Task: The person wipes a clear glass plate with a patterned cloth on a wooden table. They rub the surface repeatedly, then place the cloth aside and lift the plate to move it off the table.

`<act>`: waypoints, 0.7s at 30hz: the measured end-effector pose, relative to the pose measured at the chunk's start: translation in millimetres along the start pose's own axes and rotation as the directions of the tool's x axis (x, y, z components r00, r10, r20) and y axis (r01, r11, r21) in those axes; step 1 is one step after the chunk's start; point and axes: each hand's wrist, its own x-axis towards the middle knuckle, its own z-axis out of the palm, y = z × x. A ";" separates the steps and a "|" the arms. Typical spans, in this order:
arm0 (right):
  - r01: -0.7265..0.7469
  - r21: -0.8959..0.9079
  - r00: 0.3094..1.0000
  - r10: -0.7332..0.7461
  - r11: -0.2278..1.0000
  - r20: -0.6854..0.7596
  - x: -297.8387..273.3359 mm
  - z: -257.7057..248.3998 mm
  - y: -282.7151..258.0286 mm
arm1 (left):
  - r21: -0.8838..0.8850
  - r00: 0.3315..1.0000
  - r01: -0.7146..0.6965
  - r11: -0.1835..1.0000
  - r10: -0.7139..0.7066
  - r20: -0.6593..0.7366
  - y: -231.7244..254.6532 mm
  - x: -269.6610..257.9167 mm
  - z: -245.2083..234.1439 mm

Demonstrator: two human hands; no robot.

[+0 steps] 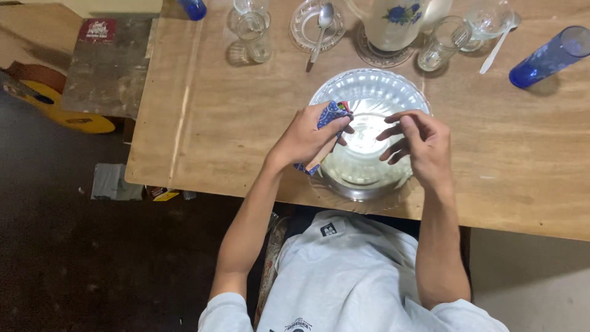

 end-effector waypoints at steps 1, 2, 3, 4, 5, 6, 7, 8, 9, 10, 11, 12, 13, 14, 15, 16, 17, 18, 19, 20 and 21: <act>-0.001 -0.004 1.000 0.001 1.000 -0.010 0.5 1.8 0.9 | -0.004 1.000 -0.003 1.000 0.003 0.009 1.9 4.4 0.5; -0.001 -0.005 0.999 0.001 1.000 0.041 1.2 2.7 2.1 | 0.026 0.998 -0.022 0.999 0.021 0.057 3.7 9.3 1.8; 0.001 -0.009 0.997 0.000 1.000 0.080 1.0 1.0 3.4 | 0.054 0.993 -0.049 0.997 0.043 0.114 5.2 16.8 5.1; 0.003 -0.015 0.998 -0.002 1.000 0.060 -1.1 5.8 -1.0 | 0.047 0.990 -0.058 0.997 0.051 0.133 6.6 19.7 5.7; -0.006 -0.041 0.994 0.011 0.999 0.106 -4.6 8.7 -5.9 | 0.133 0.972 -0.053 0.990 0.021 0.234 8.7 24.7 8.0; -0.016 -0.067 0.988 0.026 0.998 0.152 -7.6 11.0 -11.0 | 0.218 0.944 -0.061 0.974 -0.015 0.329 11.0 30.2 10.9; -0.015 -0.072 0.993 0.024 0.997 0.118 -9.9 6.6 -6.8 | 0.210 0.933 -0.079 0.975 -0.002 0.360 12.1 35.2 16.3; -0.017 -0.020 0.995 0.019 1.000 0.102 -12.0 2.3 -2.9 | 0.238 0.926 -0.079 0.968 -0.017 0.378 13.4 40.3 21.5; -0.011 0.033 0.996 0.008 0.999 0.090 -11.2 -0.7 -0.1 | 0.271 0.920 -0.084 0.959 -0.029 0.390 16.0 46.2 24.3; -0.002 0.028 0.998 0.000 1.000 0.060 -11.8 -5.9 -2.4 | 0.265 0.909 -0.106 0.958 -0.014 0.416 13.4 51.1 28.6; 0.006 0.072 1.000 -0.006 0.997 0.006 -13.1 -8.8 -3.2 | 0.193 0.941 -0.073 0.979 0.003 0.340 9.8 52.7 31.6; 0.017 0.116 0.999 -0.011 0.993 -0.048 -14.3 -11.1 -3.8 | 0.116 0.966 -0.044 0.992 0.013 0.260 5.8 54.2 34.0; 0.023 0.117 0.998 -0.016 0.993 -0.060 -15.1 -18.5 -2.3 | 0.118 0.962 -0.051 0.992 0.018 0.271 4.8 54.6 37.3; 0.043 0.152 0.988 -0.019 0.987 -0.153 -15.8 -25.0 -0.4 | 0.090 0.985 -0.081 0.993 0.066 0.159 3.4 54.7 39.7; 0.060 0.187 0.972 -0.015 0.980 -0.234 -16.0 -29.9 1.8 | 0.065 0.994 -0.108 0.992 0.106 0.034 1.3 52.4 40.7; 0.061 0.189 0.972 -0.015 0.980 -0.236 -18.1 -29.2 0.5 | 0.066 0.994 -0.108 0.992 0.106 0.035 0.2 50.3 48.0; 0.096 0.203 0.944 -0.024 0.974 -0.330 -18.2 -27.4 -0.6 | -0.015 0.991 -0.087 0.996 0.085 -0.105 -1.2 47.4 53.6; 0.132 0.214 0.906 -0.030 0.968 -0.422 -18.3 -24.7 -1.7 | -0.098 0.969 -0.078 0.992 0.053 -0.242 -2.9 44.2 58.5; 0.127 0.218 0.914 -0.028 0.968 -0.406 -17.2 -21.0 -0.7 | -0.094 0.965 -0.075 0.993 0.049 -0.258 -10.9 39.9 63.3; 0.150 0.218 0.876 -0.027 0.964 -0.482 -16.1 -16.8 0.5 | -0.235 0.950 -0.086 0.968 0.008 -0.313 -19.3 35.5 67.7; 0.168 0.217 0.835 -0.022 0.962 -0.549 -14.7 -12.3 2.2 | -0.370 0.930 -0.105 0.923 -0.040 -0.365 -28.3 30.5 71.9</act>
